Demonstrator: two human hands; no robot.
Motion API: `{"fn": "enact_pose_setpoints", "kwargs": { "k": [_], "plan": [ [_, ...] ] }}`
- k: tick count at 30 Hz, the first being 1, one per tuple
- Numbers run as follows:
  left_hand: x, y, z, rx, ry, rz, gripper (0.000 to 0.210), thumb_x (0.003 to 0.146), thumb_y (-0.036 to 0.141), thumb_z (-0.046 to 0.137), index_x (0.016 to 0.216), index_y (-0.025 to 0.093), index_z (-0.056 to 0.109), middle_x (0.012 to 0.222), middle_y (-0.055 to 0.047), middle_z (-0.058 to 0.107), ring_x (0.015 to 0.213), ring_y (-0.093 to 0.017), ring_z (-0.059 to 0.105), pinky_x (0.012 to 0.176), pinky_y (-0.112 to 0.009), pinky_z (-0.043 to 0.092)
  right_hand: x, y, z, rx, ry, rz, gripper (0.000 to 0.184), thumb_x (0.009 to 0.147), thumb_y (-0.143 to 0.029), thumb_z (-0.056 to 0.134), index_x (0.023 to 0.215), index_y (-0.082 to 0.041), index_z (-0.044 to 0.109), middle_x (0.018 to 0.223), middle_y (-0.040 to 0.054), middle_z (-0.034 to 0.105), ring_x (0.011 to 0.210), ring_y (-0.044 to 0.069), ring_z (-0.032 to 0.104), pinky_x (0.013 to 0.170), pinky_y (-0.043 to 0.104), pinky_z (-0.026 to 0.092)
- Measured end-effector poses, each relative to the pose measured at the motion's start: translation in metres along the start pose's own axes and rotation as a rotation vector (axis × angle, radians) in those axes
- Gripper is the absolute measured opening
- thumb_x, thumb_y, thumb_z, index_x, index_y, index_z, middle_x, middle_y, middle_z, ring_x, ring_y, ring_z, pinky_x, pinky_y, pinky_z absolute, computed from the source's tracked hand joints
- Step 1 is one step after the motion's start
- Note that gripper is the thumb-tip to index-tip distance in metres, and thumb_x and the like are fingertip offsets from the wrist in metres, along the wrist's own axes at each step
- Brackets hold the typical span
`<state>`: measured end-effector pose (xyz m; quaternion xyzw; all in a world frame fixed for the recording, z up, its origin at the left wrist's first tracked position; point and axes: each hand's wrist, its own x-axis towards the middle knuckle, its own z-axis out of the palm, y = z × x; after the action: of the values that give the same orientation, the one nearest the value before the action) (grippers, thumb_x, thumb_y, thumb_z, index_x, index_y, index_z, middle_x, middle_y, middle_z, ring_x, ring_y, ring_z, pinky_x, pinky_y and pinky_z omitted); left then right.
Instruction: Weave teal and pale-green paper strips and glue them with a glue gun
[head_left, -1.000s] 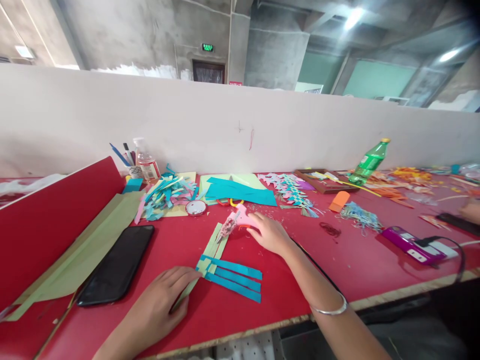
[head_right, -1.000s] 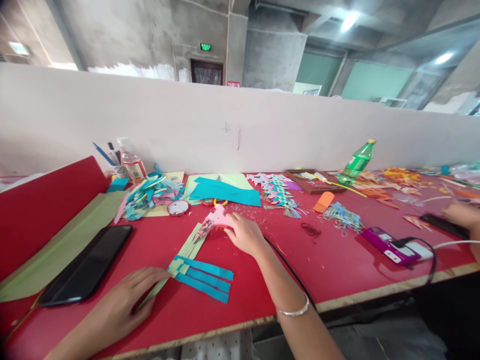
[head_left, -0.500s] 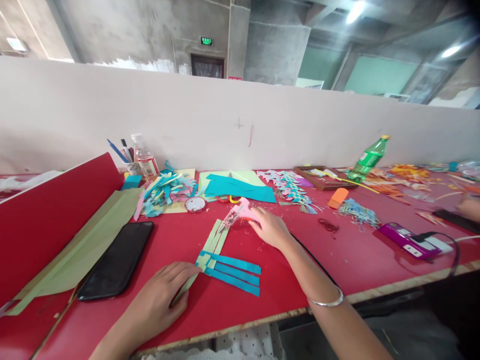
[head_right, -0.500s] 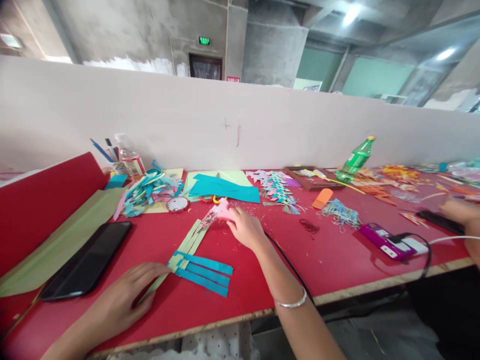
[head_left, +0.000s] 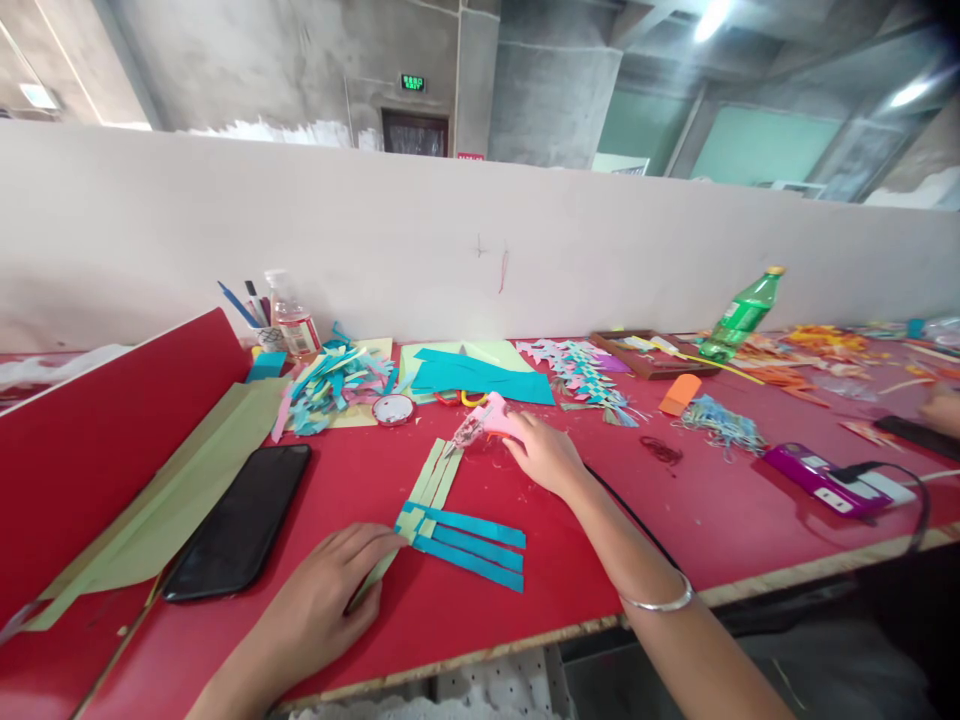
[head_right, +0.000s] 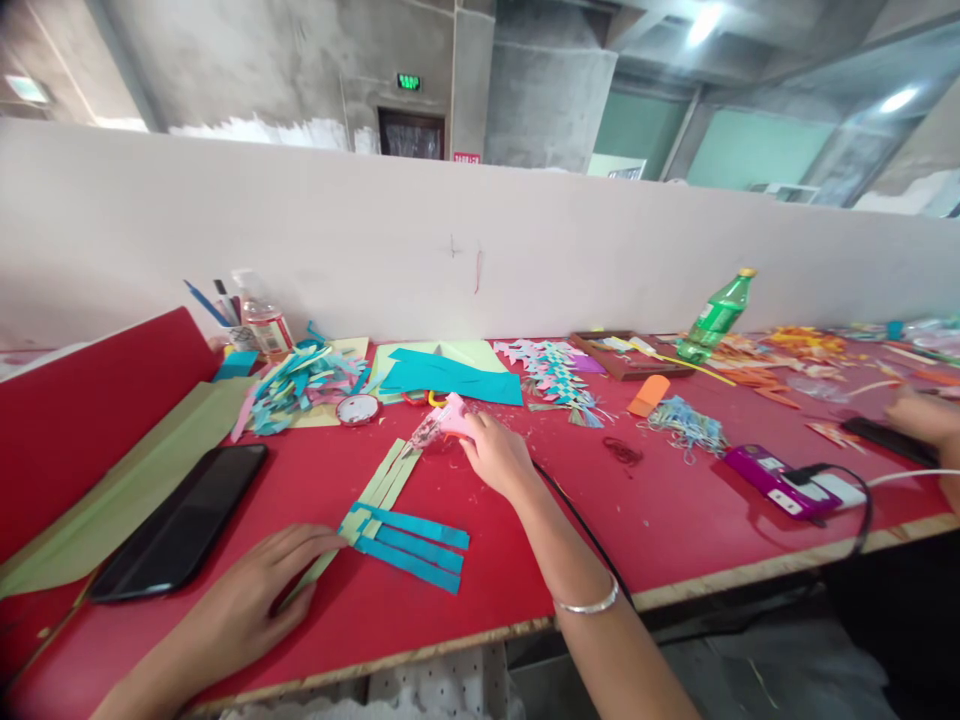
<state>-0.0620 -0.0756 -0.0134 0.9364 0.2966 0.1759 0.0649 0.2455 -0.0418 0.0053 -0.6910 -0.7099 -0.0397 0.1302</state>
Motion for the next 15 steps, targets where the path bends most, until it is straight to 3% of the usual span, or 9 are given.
{"fn": "enact_pose_setpoints", "kwargs": {
  "k": [15],
  "plan": [
    [0.0011,0.0014,-0.0021,0.001,0.004,-0.003,0.041,0.074,0.011,0.042,0.112,0.023,0.051,0.109,-0.006,0.058,0.099,-0.019,0.055,0.086,-0.029,0.045,0.0029,0.0035,0.0035,-0.016,0.025,0.068,0.042,0.086,-0.031,0.034,0.126,-0.020,0.035,0.119,0.0101,0.050,0.099,0.021,0.053,0.070,0.027,0.044]
  ]
}}
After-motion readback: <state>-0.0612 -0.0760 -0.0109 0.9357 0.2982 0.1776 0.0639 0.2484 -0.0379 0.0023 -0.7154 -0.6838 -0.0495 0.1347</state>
